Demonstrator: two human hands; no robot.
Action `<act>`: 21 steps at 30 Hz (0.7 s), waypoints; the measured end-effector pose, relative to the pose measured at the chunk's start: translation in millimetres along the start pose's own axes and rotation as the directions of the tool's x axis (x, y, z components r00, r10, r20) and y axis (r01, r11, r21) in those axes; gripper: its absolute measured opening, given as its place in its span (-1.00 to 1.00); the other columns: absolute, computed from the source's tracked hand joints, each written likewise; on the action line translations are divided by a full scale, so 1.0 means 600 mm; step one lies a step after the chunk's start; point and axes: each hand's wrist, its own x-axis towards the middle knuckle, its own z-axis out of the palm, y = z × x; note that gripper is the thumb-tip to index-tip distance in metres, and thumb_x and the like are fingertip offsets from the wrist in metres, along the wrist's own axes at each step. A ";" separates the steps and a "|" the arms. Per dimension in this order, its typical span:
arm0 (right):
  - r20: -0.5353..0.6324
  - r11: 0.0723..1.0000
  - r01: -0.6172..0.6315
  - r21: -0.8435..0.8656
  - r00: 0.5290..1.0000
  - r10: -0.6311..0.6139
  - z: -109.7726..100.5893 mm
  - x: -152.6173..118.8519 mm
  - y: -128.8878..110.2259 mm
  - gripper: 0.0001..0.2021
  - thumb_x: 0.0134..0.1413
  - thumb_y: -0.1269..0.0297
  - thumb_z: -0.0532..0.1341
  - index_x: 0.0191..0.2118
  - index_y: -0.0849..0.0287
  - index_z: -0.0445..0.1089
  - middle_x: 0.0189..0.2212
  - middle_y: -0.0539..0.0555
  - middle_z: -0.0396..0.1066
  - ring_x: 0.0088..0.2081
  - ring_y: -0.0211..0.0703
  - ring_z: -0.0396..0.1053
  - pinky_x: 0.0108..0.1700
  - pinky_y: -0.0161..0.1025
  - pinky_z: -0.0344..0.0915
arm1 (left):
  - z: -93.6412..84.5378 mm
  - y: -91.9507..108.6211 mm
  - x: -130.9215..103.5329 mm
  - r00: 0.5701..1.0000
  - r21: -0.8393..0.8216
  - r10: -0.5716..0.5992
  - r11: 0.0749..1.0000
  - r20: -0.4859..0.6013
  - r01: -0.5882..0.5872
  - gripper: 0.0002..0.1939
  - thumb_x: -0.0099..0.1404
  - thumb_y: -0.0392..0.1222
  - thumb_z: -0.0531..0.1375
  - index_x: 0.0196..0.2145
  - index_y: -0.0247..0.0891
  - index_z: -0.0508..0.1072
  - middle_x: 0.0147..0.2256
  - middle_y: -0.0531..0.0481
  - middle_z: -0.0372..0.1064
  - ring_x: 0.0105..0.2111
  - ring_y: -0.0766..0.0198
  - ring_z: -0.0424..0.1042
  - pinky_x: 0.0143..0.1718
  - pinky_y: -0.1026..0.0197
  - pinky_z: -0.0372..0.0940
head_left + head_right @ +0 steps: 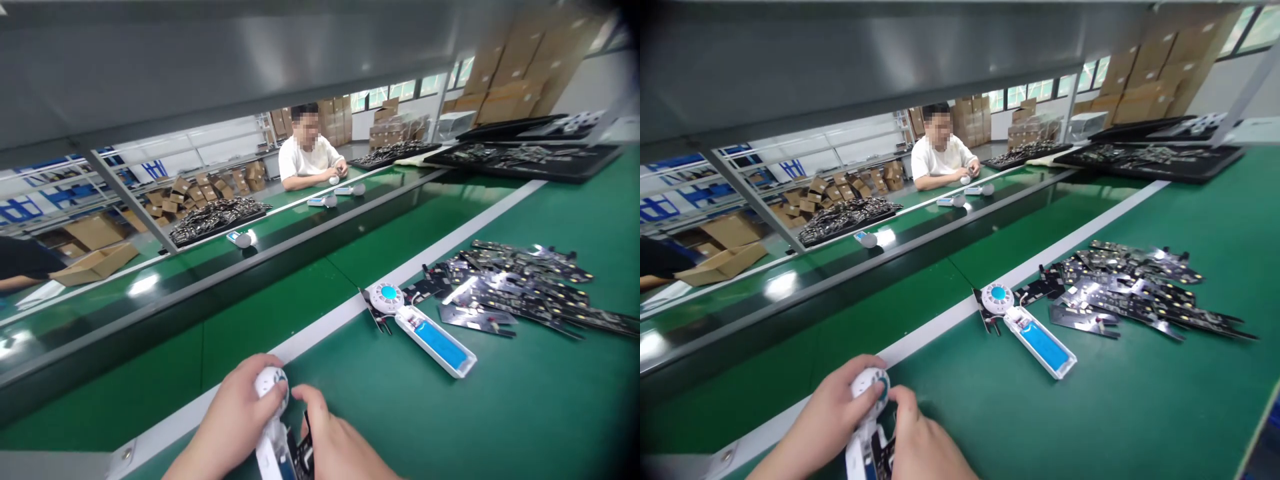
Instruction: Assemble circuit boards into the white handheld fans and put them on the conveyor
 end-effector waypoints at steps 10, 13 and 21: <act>0.100 0.754 0.514 -0.408 0.847 -0.523 -0.063 -0.022 0.034 -0.53 -0.05 0.59 0.06 0.04 0.23 0.31 -0.10 0.20 0.42 -0.10 0.08 0.37 -0.04 0.02 0.33 | 0.062 -0.034 -0.124 0.984 -0.062 0.022 0.998 -0.176 -0.033 -0.68 0.24 -0.05 0.17 -0.08 -0.18 0.47 -0.32 -0.02 0.42 -0.29 0.17 0.47 -0.19 0.20 0.37; 0.191 0.708 0.575 -0.409 0.813 -0.550 -0.091 -0.027 0.038 -0.56 -0.04 0.63 0.06 -0.02 0.15 0.33 -0.13 0.10 0.40 -0.10 0.01 0.31 0.00 0.00 0.27 | 0.042 -0.008 -0.111 0.999 0.005 -0.053 0.999 -0.002 0.053 -0.69 0.20 -0.08 0.19 -0.10 -0.12 0.53 -0.47 0.07 0.37 -0.45 0.23 0.40 -0.36 0.24 0.30; 0.236 0.675 0.551 -0.491 0.830 -0.506 -0.133 -0.022 0.033 -0.43 -0.08 0.67 0.06 0.05 0.02 0.32 -0.14 0.04 0.38 -0.06 -0.02 0.29 0.06 0.03 0.19 | 0.019 0.020 -0.016 0.979 -0.041 -0.112 0.992 0.169 0.121 -0.74 0.03 -0.15 0.24 -0.28 -0.15 0.61 -0.42 0.09 0.51 -0.46 0.23 0.44 -0.48 0.28 0.18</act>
